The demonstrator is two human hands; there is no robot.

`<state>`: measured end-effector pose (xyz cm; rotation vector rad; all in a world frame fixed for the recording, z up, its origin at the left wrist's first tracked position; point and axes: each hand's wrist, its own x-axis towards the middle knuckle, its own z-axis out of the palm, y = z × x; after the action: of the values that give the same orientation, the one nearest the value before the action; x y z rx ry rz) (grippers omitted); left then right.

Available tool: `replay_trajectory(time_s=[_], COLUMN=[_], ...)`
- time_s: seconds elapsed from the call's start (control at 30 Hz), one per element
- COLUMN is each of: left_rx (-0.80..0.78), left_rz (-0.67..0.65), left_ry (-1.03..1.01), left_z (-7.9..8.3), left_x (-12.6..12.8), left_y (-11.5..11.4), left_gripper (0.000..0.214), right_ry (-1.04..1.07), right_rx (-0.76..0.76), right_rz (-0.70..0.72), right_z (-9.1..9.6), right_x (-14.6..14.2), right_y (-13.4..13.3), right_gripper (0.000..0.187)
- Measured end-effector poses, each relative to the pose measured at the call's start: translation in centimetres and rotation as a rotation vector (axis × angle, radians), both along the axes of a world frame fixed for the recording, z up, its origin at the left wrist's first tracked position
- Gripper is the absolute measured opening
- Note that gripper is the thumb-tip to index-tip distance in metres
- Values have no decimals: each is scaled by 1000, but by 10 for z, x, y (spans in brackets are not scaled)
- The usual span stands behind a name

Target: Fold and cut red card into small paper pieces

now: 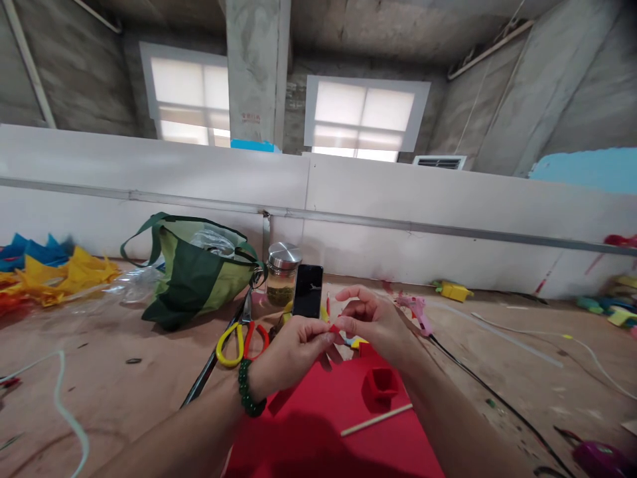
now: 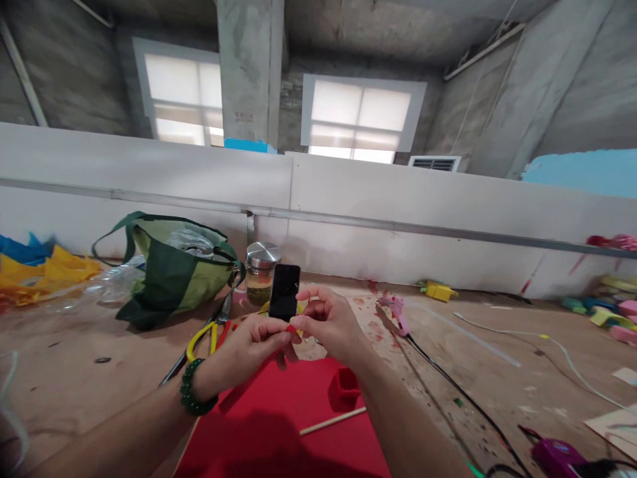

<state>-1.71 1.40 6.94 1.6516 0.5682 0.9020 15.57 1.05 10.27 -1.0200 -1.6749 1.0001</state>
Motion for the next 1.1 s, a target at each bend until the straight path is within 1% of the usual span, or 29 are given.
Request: replay_trajectory(time_s=[0.1, 0.2, 0.27, 0.33, 0.43, 0.53, 0.6, 0.7, 0.77, 0.8, 0.87, 1.0, 1.1], left_rx=[-23, -55, -74, -110, -179, -193, -189, -208, -215, -211, -196, -201, -196], left_rz=[22, 21, 27, 28, 2, -49, -38, 57, 77, 68, 36, -31, -118], left_ry=[-1, -11, -13, -1, 40, 77, 71, 11, 0, 13, 46, 65, 117], left_z=[1, 1, 0, -2, -6, -8, -9, -10, -11, -12, -11, -12, -14], left_x=[0, 0, 0, -1, -2, -2, -2, 0, 2, 3, 4, 3, 0], left_y=[0, 1, 2, 5, 8, 9, 9, 10, 10, 10, 9, 6, 7], left_gripper=[37, 39, 39, 39, 40, 43, 45, 44, 43, 43, 42, 39, 35], right_ry=[48, 101, 149, 222, 344, 400, 388, 232, 111, 77, 71, 184, 231], right_rx=[2, 23, 43, 88, 150, 150, 128, 25, -31, -37, -18, 49, 65], right_rz=[31, 35, -17, -107, -226, -292, -277, -123, -42, -34, -68, -199, -239], right_z=[-1, -5, -7, -8, -7, -3, -2, -3, -6, -7, -9, -7, -4], right_x=[-3, -7, -7, -3, 8, 15, 15, 7, 2, 0, 2, 19, 26], right_y=[0, 1, 4, 7, 15, 18, 17, 12, 9, 9, 11, 20, 22], right_gripper=[35, 27, 22, 21, 26, 34, 39, 35, 30, 29, 29, 26, 25])
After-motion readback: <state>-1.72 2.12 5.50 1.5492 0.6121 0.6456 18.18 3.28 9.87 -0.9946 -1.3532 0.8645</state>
